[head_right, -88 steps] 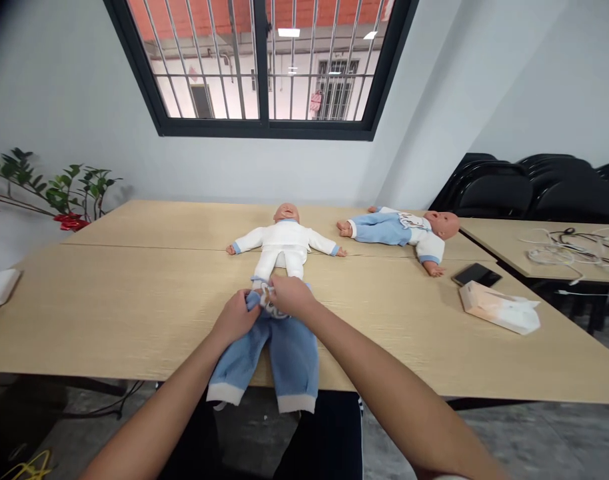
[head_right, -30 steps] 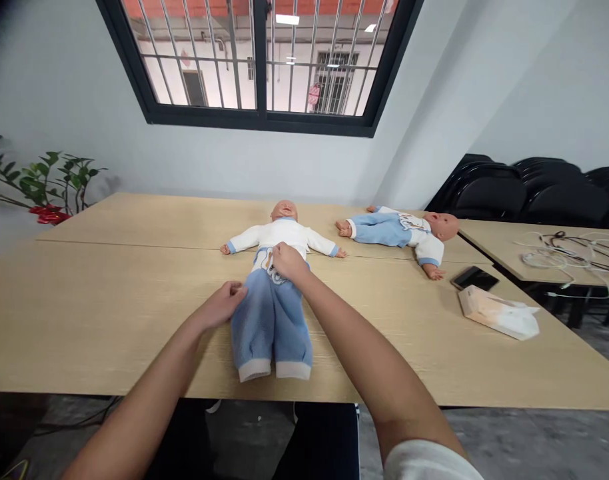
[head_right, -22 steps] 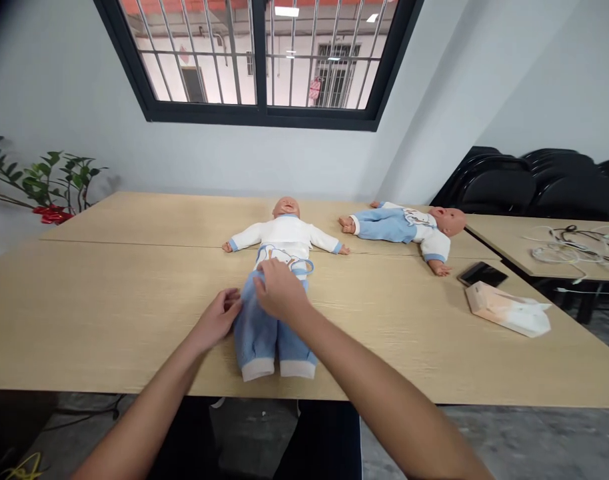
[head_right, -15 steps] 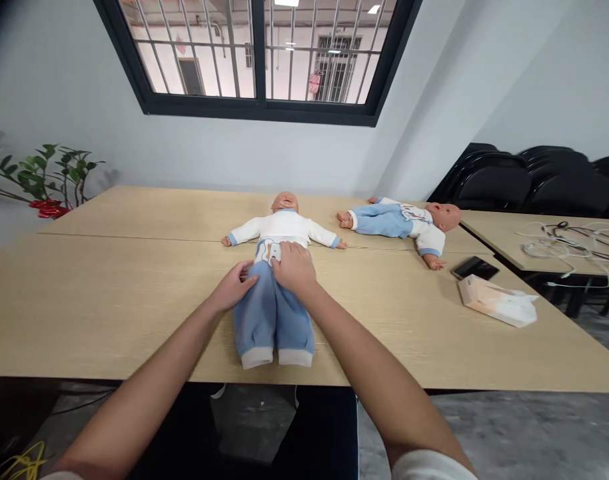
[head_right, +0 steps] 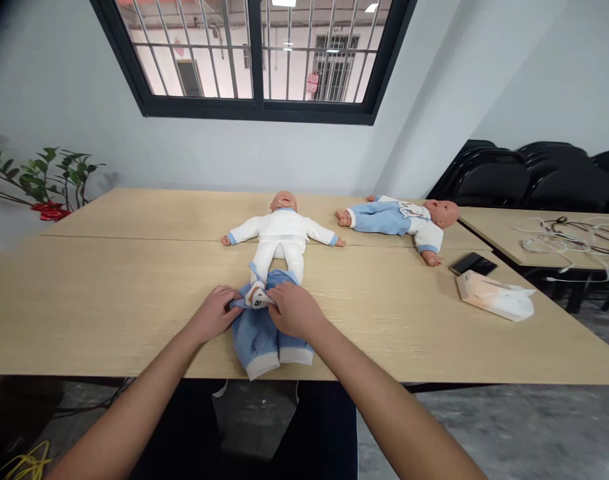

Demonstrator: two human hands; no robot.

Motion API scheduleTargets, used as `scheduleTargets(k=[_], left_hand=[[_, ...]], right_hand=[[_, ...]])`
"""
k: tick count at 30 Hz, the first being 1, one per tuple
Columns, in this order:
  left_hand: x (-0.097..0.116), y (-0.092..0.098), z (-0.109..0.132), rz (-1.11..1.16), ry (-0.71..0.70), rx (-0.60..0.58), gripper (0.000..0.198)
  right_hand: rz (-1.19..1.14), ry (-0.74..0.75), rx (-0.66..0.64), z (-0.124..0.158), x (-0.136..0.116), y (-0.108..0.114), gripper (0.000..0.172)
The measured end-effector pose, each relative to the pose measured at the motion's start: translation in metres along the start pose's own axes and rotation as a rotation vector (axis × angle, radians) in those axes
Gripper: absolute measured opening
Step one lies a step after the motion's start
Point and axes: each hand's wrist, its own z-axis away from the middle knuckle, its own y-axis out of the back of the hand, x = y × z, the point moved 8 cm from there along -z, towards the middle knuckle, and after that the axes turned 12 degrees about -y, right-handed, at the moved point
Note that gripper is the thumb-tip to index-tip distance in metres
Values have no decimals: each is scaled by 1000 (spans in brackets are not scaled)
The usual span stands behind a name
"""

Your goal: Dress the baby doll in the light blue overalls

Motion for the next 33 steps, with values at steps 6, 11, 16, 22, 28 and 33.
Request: scheduleTargets(k=[6,11,16,22,28,33], left_hand=[[32,-5,16,64,-126,-140,17],[75,-5,23,240,-305,-165,22],[70,-20,33,259,-148,-240,29],[81,-17,53,187,-187,-316,39],[64,-13,60,93,-36,-225,34],[56,-13,13,421,5,-130,45]], right_hand=[[-118,139,-112,21,-14,4,11],[-215,62,-157,32,-15,15,20],[-265,94,-146,44,-32,25,48],[-255,261,-253,59,-65,7,32],[-94,110,-67,37,-47,4,33],[168,172,155,-14,-48,36,28]])
